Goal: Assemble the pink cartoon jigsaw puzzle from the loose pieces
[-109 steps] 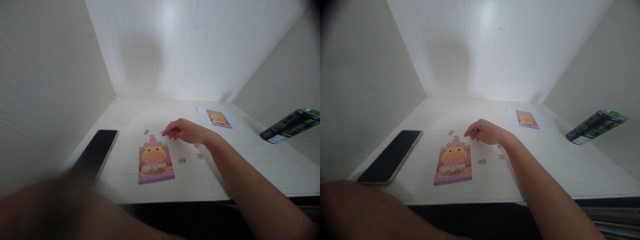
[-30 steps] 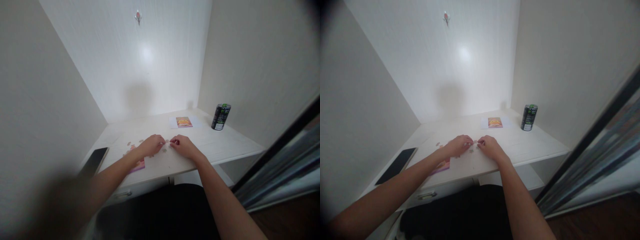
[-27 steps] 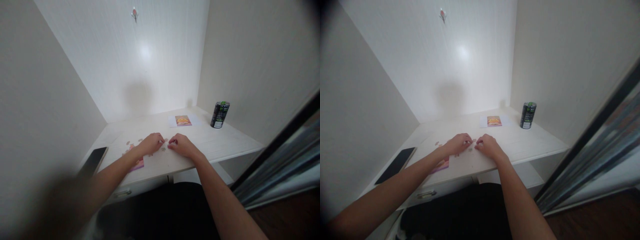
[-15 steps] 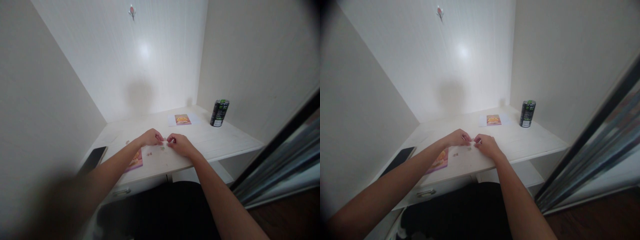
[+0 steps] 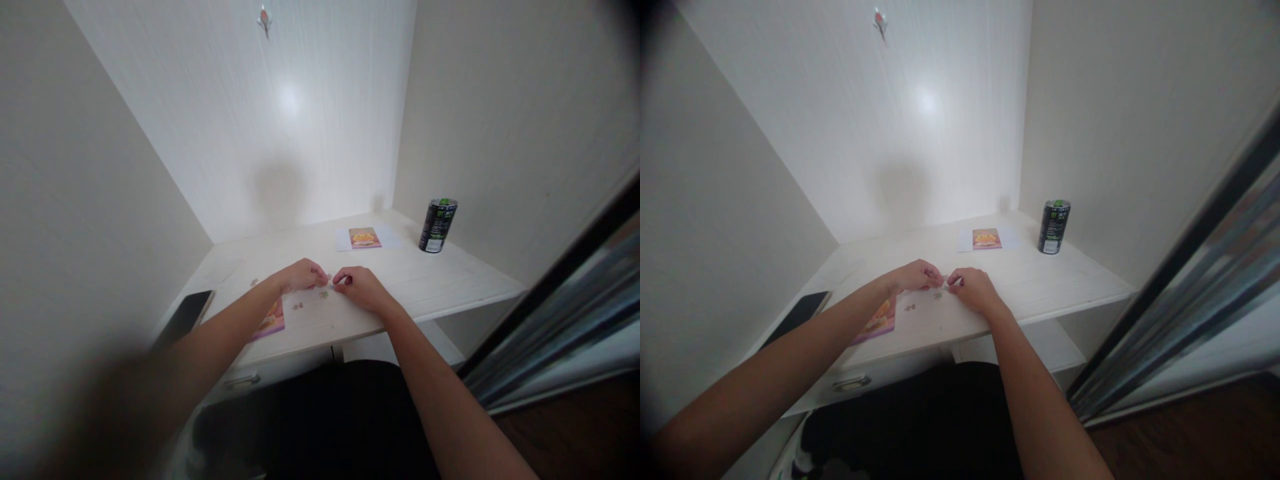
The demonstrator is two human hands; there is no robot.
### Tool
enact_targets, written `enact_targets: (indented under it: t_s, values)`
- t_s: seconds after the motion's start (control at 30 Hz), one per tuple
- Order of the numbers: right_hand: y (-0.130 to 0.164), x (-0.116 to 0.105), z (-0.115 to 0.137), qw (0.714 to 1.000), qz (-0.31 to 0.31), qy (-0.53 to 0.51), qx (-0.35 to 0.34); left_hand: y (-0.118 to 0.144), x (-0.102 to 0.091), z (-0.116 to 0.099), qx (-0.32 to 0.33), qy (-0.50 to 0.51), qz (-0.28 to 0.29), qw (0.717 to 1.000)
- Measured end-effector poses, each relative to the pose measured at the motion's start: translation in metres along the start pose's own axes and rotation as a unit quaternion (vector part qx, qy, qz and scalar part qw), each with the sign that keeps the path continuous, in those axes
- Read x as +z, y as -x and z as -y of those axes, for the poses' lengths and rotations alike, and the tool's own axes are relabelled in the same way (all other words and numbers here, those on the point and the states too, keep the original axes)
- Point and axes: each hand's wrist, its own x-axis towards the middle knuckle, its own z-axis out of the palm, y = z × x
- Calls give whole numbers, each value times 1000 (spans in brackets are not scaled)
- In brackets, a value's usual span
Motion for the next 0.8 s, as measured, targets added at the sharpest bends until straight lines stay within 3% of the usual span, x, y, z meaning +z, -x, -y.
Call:
enact_targets:
  t_s: [0.23, 0.53, 0.8]
  values:
    - [2, -1, 0, 999, 6, 23, -38, 5, 0, -7, 7, -37, -14, 999]
    - [11, -3, 16, 992, 28, 94, -82, -5, 0, 9, 11, -99, -46, 994]
    - [19, -3, 25, 968, 35, 214, -130, 4, 7, 10, 68, -173, -74, 980]
